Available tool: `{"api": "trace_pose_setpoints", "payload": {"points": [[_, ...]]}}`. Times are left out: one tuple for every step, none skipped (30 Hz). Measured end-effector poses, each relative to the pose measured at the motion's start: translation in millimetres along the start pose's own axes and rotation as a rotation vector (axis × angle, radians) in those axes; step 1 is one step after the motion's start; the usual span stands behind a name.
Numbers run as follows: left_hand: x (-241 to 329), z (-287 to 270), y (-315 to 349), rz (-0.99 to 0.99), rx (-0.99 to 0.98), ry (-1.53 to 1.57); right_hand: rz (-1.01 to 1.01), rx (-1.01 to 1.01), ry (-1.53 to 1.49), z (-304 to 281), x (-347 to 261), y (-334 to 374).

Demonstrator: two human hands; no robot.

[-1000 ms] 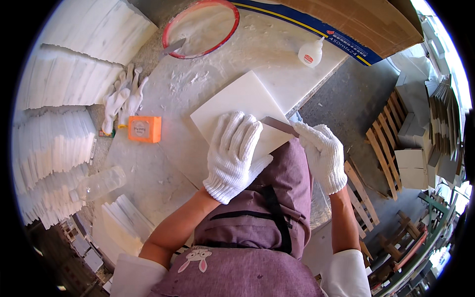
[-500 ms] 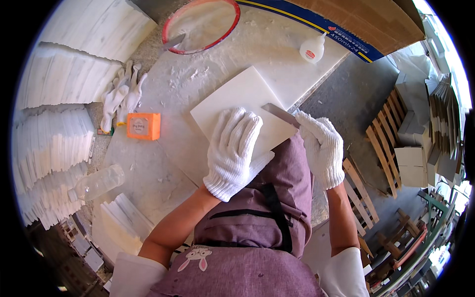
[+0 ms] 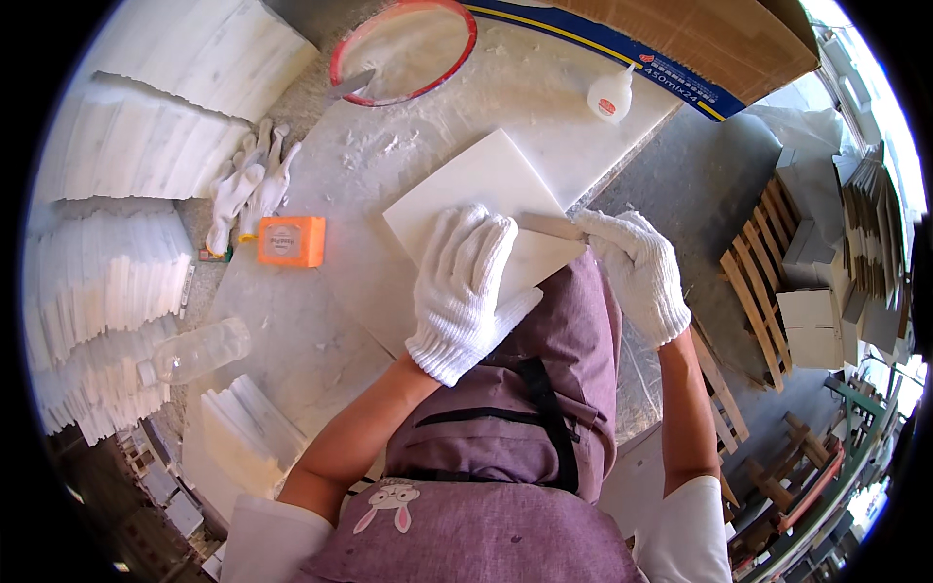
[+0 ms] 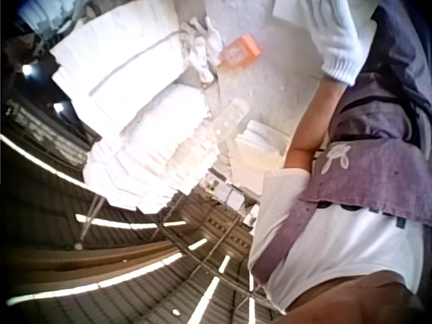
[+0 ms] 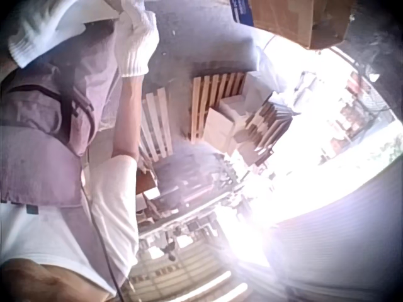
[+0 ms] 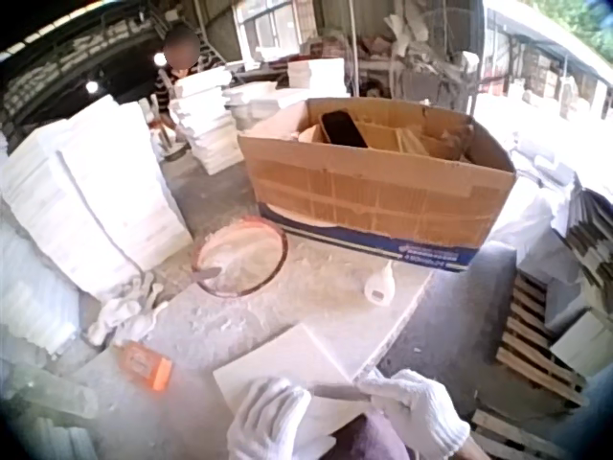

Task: The person smooths the edges of a white foam block using an orange sanding block and a metal scraper. They repeatedly rub the edges and corners of the block to remove roughness, then use the scraper to clean off debris. The person handles the block one at a time, inspecting the edges before placing it aside.

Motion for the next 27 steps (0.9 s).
{"api": "trace_pose_setpoints", "payload": {"points": [[0,-1,0,0.005,0.000,-0.003,0.004,-0.028,0.023,-1,2,1],[0,0,1,0.006,-0.002,-0.004,-0.002,-0.052,0.035,-3,0,1],[1,0,2,0.008,-0.004,-0.005,-0.008,-0.076,0.048,-6,-3,-1],[1,-1,1,-0.002,-0.006,-0.006,-0.013,-0.099,0.061,-7,-5,-3],[0,-2,-1,-0.007,-0.014,-0.002,-0.031,-0.082,0.062,-6,-5,-6],[1,-2,-2,-0.011,-0.022,0.004,-0.049,-0.064,0.064,-4,-6,-11],[1,-2,0,-0.002,-0.011,0.010,-0.067,-0.046,0.065,-3,-7,-13],[0,-1,0,0.004,0.006,0.010,-0.074,-0.029,0.074,-3,-5,-12],[-1,-1,0,0.011,0.023,0.010,-0.082,-0.012,0.083,-1,-2,-8],[-1,-1,1,0.016,0.022,0.011,-0.089,0.006,0.092,0,1,-3],[0,-1,2,0.018,0.021,0.010,-0.087,0.020,0.074,2,3,3],[0,-1,2,0.019,0.020,0.008,-0.080,0.025,0.087,2,2,6],[-1,-2,1,0.014,0.021,0.003,-0.072,0.031,0.100,2,2,7],[-1,-2,0,0.012,0.019,0.005,-0.056,0.041,0.114,2,2,10],[0,-2,0,0.011,0.017,0.007,-0.066,0.060,0.113,3,1,8],[1,-2,1,0.002,0.016,0.003,-0.076,0.079,0.112,4,-1,4],[1,-2,0,-0.003,0.017,-0.003,-0.088,0.101,0.110,4,-3,1],[0,-3,-1,-0.009,0.017,-0.009,-0.079,0.108,0.117,4,-2,3],[1,-3,0,-0.009,0.021,0.001,-0.071,0.116,0.125,5,2,8],[1,-2,1,-0.013,0.028,0.004,-0.070,0.120,0.132,6,4,11],[1,-1,2,-0.017,0.034,0.007,-0.073,0.112,0.113,6,4,13],[0,-1,2,-0.015,0.050,0.003,-0.076,0.105,0.095,6,4,14],[0,0,3,-0.011,0.061,0.008,-0.069,0.100,0.077,7,5,17],[0,0,4,-0.006,0.071,0.013,-0.071,0.108,0.075,6,5,15],[0,0,4,-0.012,0.066,0.025,-0.072,0.116,0.073,4,3,9],[0,-1,2,-0.019,0.060,0.036,-0.075,0.124,0.069,3,2,5],[0,-1,0,-0.024,0.055,0.046,-0.066,0.137,0.060,3,0,6]]}}
Point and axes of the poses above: each hand's wrist, its own y-axis away from the middle knuckle, its own z-axis out of the palm, x = y × z, the point moved 2 cm from there along -y, towards the middle knuckle, and after that the axes turned 14 degrees about z, right-handed, at the moved point
